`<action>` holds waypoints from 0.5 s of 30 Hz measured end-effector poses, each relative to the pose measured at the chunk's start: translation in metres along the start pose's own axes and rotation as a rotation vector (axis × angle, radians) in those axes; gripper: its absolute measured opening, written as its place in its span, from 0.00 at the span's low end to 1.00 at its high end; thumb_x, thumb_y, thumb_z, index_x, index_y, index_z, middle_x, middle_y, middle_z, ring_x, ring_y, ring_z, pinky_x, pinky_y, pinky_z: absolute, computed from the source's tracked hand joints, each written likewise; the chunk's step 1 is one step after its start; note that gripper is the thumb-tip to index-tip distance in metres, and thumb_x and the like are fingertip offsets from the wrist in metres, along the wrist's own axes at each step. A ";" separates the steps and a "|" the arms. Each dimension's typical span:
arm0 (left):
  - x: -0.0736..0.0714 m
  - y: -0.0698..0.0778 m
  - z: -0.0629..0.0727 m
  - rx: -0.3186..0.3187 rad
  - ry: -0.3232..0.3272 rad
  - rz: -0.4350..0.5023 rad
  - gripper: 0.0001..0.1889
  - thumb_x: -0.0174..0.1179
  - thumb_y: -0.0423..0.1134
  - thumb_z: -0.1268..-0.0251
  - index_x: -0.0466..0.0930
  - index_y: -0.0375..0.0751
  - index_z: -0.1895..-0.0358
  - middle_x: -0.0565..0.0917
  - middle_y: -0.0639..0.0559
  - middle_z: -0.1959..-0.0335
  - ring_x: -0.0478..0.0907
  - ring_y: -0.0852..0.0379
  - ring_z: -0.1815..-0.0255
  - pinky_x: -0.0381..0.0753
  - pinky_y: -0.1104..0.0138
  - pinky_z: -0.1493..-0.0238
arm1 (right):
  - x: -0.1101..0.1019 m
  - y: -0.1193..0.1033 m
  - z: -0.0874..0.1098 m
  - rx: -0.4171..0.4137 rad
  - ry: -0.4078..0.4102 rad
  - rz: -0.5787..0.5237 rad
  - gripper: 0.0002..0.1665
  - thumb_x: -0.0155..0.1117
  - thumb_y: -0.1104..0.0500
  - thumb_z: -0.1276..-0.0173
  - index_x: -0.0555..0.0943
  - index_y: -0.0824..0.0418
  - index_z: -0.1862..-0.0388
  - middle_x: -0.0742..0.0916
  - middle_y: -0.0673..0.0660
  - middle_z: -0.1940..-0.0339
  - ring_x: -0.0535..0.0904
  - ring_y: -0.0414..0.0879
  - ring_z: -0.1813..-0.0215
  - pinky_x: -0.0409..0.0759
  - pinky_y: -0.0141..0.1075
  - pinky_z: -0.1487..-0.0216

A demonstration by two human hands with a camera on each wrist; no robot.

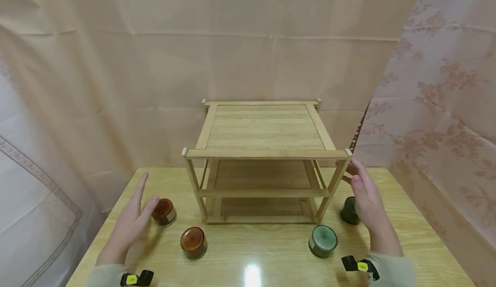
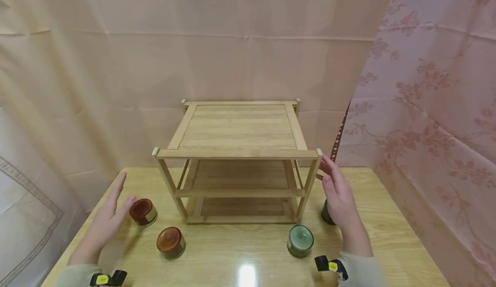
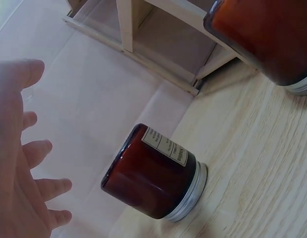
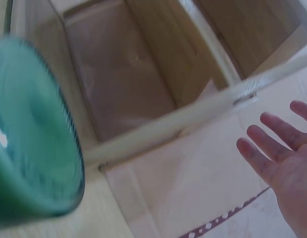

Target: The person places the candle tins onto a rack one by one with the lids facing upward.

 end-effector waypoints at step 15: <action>0.009 -0.012 0.002 -0.014 0.048 0.068 0.40 0.56 0.42 0.11 0.44 0.60 0.08 0.55 0.39 0.10 0.63 0.21 0.20 0.61 0.25 0.27 | 0.019 -0.024 -0.004 -0.144 -0.080 -0.325 0.24 0.33 0.71 0.10 0.66 0.84 0.25 0.85 0.67 0.34 0.85 0.49 0.33 0.82 0.34 0.33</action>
Point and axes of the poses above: each hand's wrist, its own z-axis away from the middle knuckle, its own x-axis out of the palm, y = z × x, the point moved 9 cm from there along -z, towards the middle knuckle
